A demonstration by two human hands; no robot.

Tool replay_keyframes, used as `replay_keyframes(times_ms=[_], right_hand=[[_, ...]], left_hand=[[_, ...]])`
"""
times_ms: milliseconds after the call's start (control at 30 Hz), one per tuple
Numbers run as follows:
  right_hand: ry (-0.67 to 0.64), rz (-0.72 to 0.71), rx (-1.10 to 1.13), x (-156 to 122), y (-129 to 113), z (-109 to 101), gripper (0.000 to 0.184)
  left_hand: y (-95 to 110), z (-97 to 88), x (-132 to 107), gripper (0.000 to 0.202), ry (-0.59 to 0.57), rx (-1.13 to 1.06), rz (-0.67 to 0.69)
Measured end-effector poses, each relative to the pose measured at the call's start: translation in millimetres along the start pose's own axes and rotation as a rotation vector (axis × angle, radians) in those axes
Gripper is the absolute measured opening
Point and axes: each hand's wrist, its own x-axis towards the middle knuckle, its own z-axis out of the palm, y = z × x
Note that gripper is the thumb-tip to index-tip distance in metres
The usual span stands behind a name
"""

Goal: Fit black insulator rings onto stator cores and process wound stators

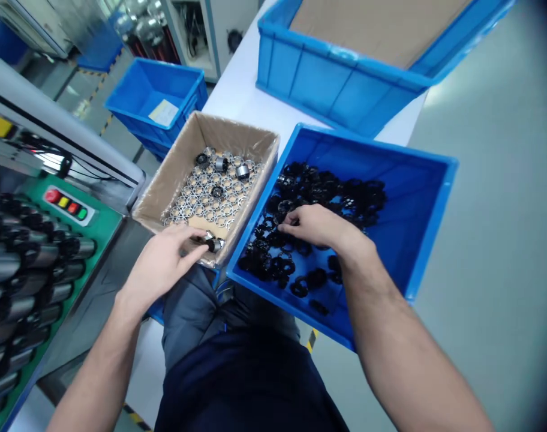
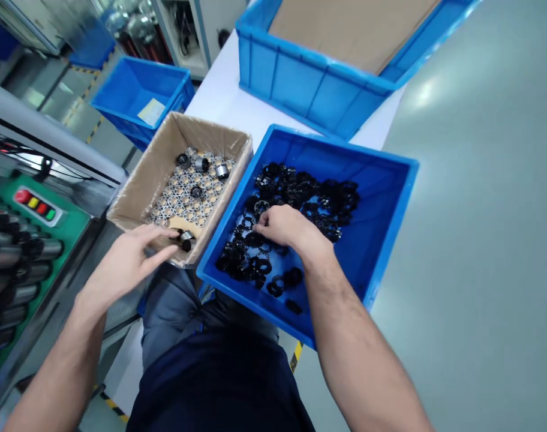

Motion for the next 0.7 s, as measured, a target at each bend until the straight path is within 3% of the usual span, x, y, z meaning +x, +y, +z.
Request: replay_keyframes(times_ms=[67, 133, 267, 367, 433, 533, 600, 700], right_hand=[[0.055, -0.007, 0.002, -1, -4, -1, 0.012], [0.146, 0.005, -0.004, -5, -11, -2, 0.008], [0.391, 0.009, -0.016, -20, -36, -4, 0.027], [0.483, -0.127, -0.037, -20, -72, 0, 0.032], [0.449, -0.266, -0.077, -7, -104, 3, 0.030], [0.325, -0.408, -0.174, 26, -155, 4, 0.044], [0.241, -0.418, -0.253, 46, -184, 0, 0.048], [0.123, -0.397, -0.364, 60, -211, -10, 0.046]], left_hand=[[8, 6.6, -52, 0.037, 0.185, -0.152, -0.021], [12, 29.2, -107, 0.037, 0.222, -0.296, -0.122], [11, 102.4, -202, 0.053, 0.242, -0.544, -0.461], [10, 151.6, -260, 0.080, 0.325, -0.617, -0.595], [11, 175.4, -295, 0.095, 0.385, -0.702, -0.713], [13, 200.3, -339, 0.105, 0.477, -0.856, -0.927], [14, 211.9, -360, 0.107, 0.518, -0.916, -1.002], [14, 224.9, -378, 0.107, 0.563, -0.967, -0.999]])
